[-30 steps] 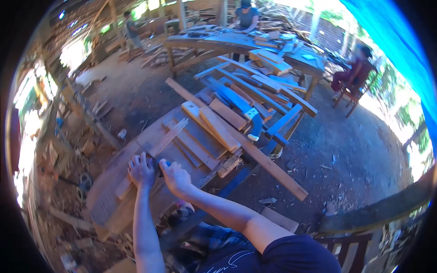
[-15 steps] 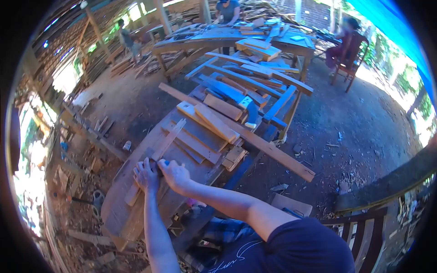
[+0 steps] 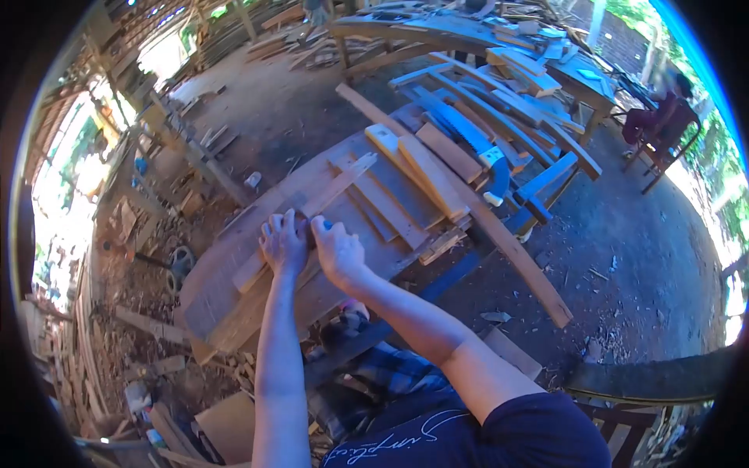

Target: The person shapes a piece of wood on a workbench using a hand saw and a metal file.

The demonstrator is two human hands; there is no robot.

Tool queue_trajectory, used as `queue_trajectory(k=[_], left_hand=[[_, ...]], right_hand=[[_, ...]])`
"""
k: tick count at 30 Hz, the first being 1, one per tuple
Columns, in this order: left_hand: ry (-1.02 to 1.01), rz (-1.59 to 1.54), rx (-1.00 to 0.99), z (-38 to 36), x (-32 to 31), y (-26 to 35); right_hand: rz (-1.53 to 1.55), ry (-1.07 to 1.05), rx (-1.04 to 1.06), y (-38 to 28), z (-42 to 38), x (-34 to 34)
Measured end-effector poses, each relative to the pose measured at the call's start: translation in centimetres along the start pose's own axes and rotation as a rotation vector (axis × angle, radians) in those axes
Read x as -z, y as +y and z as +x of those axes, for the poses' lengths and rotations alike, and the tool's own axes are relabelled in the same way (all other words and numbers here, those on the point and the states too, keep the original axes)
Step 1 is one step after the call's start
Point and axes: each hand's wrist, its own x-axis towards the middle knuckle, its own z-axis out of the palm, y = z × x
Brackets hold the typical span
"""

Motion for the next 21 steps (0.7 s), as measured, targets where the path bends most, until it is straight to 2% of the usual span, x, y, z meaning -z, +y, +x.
queue_trajectory(k=[2, 4, 6, 10, 12, 14, 17, 21], left_hand=[[-0.024, 0.010, -0.036, 0.1, -0.8, -0.9], [-0.055, 0.012, -0.036, 0.6, -0.3, -0.2], [-0.014, 0.084, 0.005, 0.4, -1.1, -0.2], [-0.063, 0.035, 0.052, 0.6, -1.0, 0.8], [-0.053, 0.056, 0.079, 0.3, -0.7, 0.1], [0.005, 0.032, 0.044, 0.1, -0.5, 0.2], [-0.035, 0.020, 0.068, 0.2, -0.3, 0.4], [-0.050, 0.010, 0.055, 0.0, -0.3, 0.4]], right_hand=[[-0.018, -0.046, 0.007, -0.3, -0.1, 0.7], [-0.112, 0.051, 0.095, 1.2, -1.8, 0.4], [0.024, -0.083, -0.044, 1.0, -3.2, 2.7], [0.093, -0.155, -0.136, 0.8, -2.3, 1.8], [0.052, -0.044, -0.055, 0.1, -1.1, 0.9], [0.065, -0.070, 0.003, 0.5, -1.0, 0.3], [0.104, -0.052, 0.044, 1.9, -3.0, 2.4], [0.094, -0.112, -0.049, 1.0, -3.5, 3.3]])
